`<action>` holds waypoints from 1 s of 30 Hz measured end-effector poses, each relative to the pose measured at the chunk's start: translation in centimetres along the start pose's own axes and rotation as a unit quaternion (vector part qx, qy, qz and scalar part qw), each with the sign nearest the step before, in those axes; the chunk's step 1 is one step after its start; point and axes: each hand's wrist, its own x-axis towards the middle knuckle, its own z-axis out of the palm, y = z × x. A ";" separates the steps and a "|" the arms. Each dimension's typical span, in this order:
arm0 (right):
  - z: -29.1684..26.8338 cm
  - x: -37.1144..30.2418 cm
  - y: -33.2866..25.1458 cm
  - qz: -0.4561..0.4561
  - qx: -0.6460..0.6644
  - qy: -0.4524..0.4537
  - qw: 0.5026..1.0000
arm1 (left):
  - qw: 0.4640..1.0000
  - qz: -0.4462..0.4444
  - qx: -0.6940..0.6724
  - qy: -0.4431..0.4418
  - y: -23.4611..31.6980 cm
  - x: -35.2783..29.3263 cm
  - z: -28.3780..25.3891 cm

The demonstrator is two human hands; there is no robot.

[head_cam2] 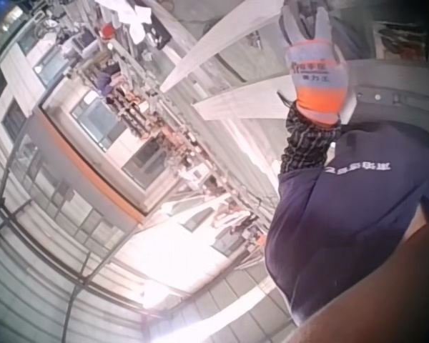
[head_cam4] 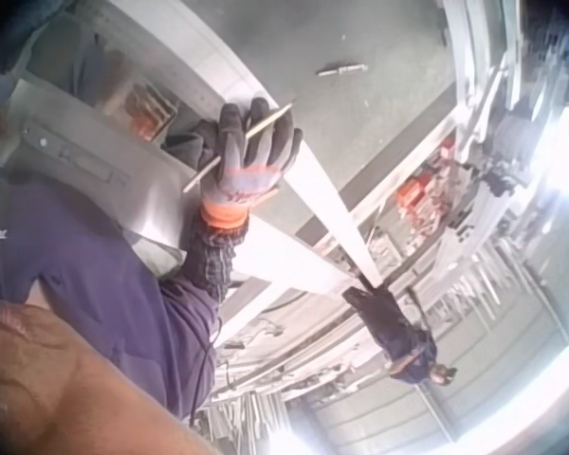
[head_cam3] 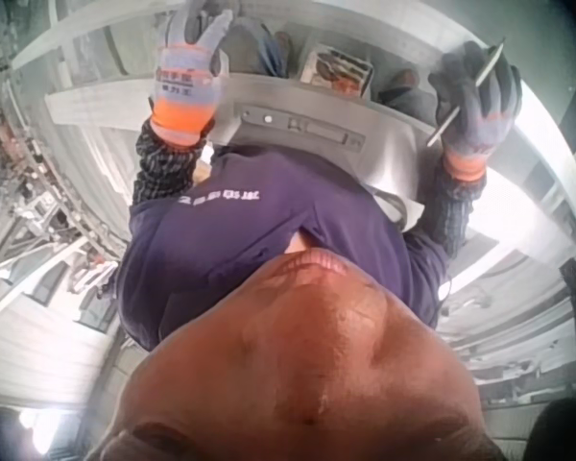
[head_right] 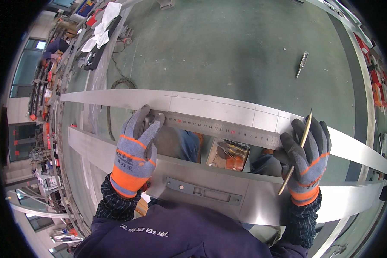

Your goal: The person measures and marks a long metal beam using a tape measure, pencil, and metal ruler. They repeatedly measure distances, make marks, and align the ruler to draw straight lines on the beam's surface.

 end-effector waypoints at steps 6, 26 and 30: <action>0.0 0.0 -0.1 0.002 -0.007 -0.010 1.000 | 1.000 0.006 0.003 -0.013 -0.5 -0.1 -0.1; -0.4 0.3 0.7 0.000 -0.011 -0.025 1.000 | 1.000 -0.007 -0.018 0.018 0.4 0.1 0.6; 0.0 0.6 0.5 0.005 0.009 -0.023 1.000 | 1.000 0.004 0.005 0.028 -0.2 -0.2 0.6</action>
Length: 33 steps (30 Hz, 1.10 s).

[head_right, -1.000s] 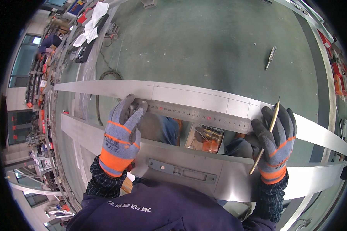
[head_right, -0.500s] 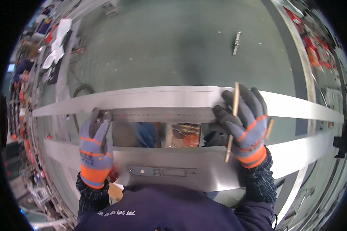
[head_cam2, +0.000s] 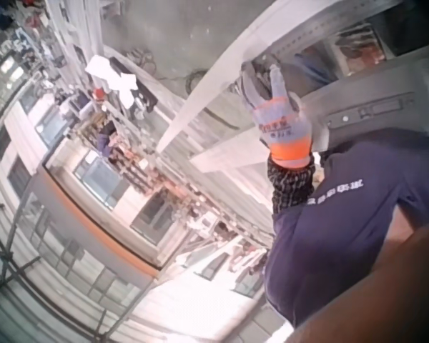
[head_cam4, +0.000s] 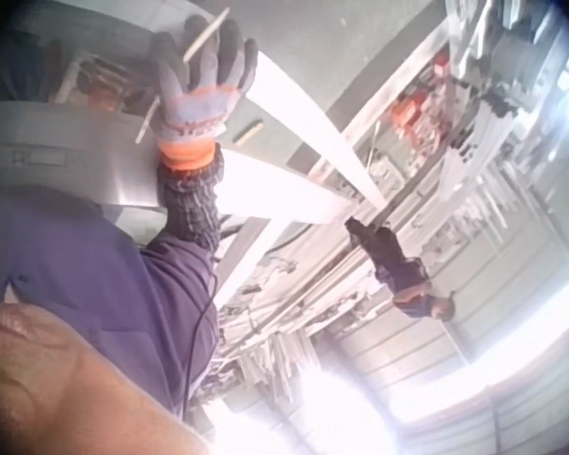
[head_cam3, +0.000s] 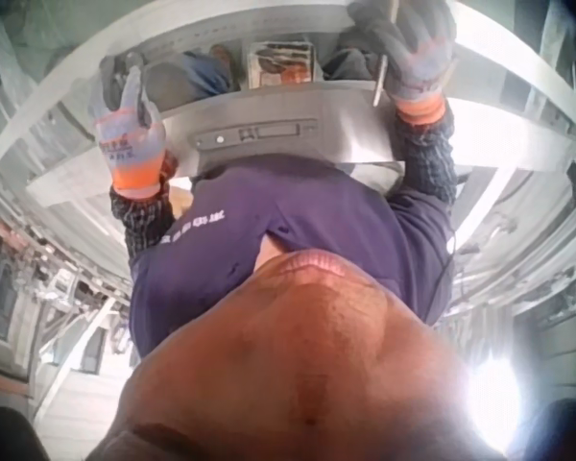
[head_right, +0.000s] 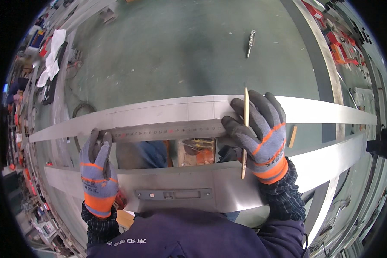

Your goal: The person measures and marks a long metal beam using a tape measure, pencil, and metal ruler. They repeatedly measure distances, make marks, and align the ruler to draw straight lines on the beam's surface.

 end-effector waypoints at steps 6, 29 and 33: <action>-2.1 0.0 -0.3 0.062 0.130 -0.034 0.989 | 0.999 0.038 0.007 -0.004 -0.5 0.1 0.0; 2.3 13.2 -7.4 0.067 0.508 -0.281 0.811 | 0.999 0.005 0.015 -0.032 -0.1 -0.5 0.0; 3.6 13.4 -7.8 -0.011 0.412 -0.216 0.885 | 0.999 -0.007 0.017 -0.043 0.1 -0.5 -0.2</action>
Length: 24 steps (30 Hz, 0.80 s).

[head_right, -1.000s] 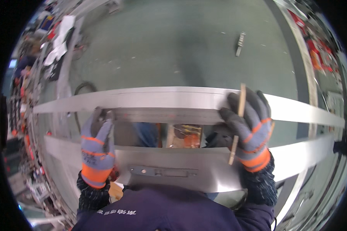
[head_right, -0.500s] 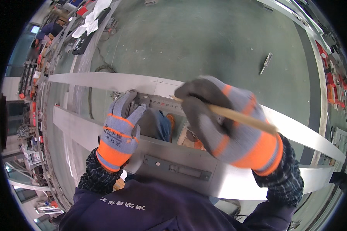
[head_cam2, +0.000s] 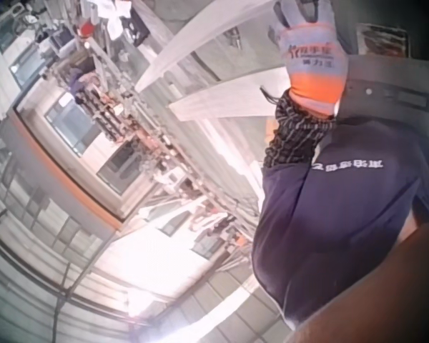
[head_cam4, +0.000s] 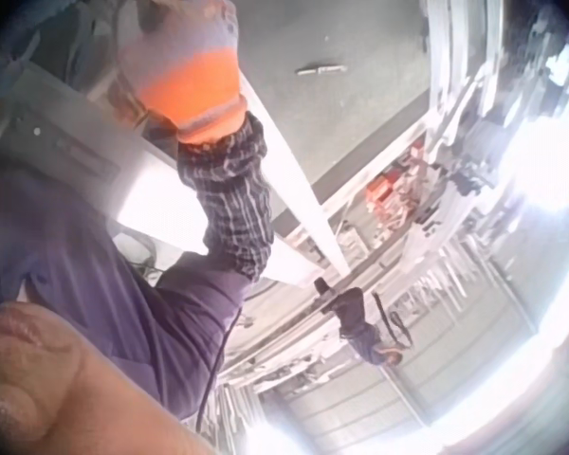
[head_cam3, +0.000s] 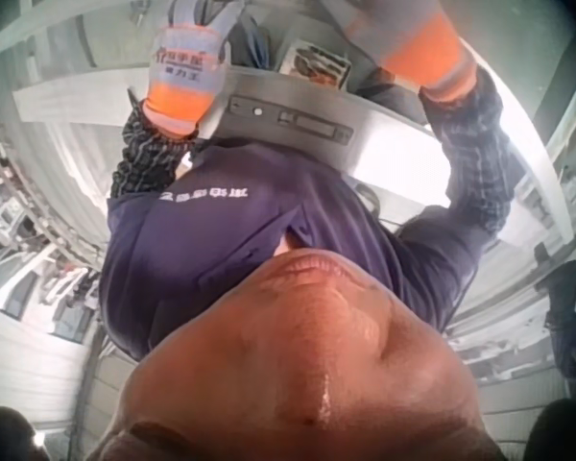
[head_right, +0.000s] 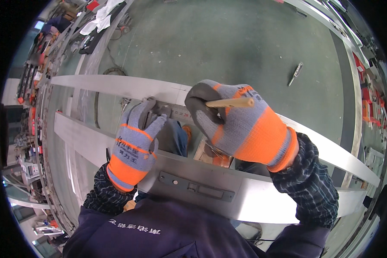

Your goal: The person measures and marks a long metal beam using a tape measure, pencil, and metal ruler. They repeatedly measure distances, make marks, and align the ruler to draw straight lines on the beam's surface.

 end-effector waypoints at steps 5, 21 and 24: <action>0.9 1.7 0.7 -0.004 -0.062 -0.041 0.997 | 1.000 0.024 0.013 0.015 -0.5 0.0 0.6; -5.1 -3.9 -0.5 0.138 -0.013 -0.023 0.990 | 1.000 0.009 -0.011 0.020 -0.1 0.0 0.0; -7.5 -7.1 -0.8 0.170 -0.027 -0.015 0.985 | 1.000 0.005 -0.009 0.020 -0.6 -0.2 0.3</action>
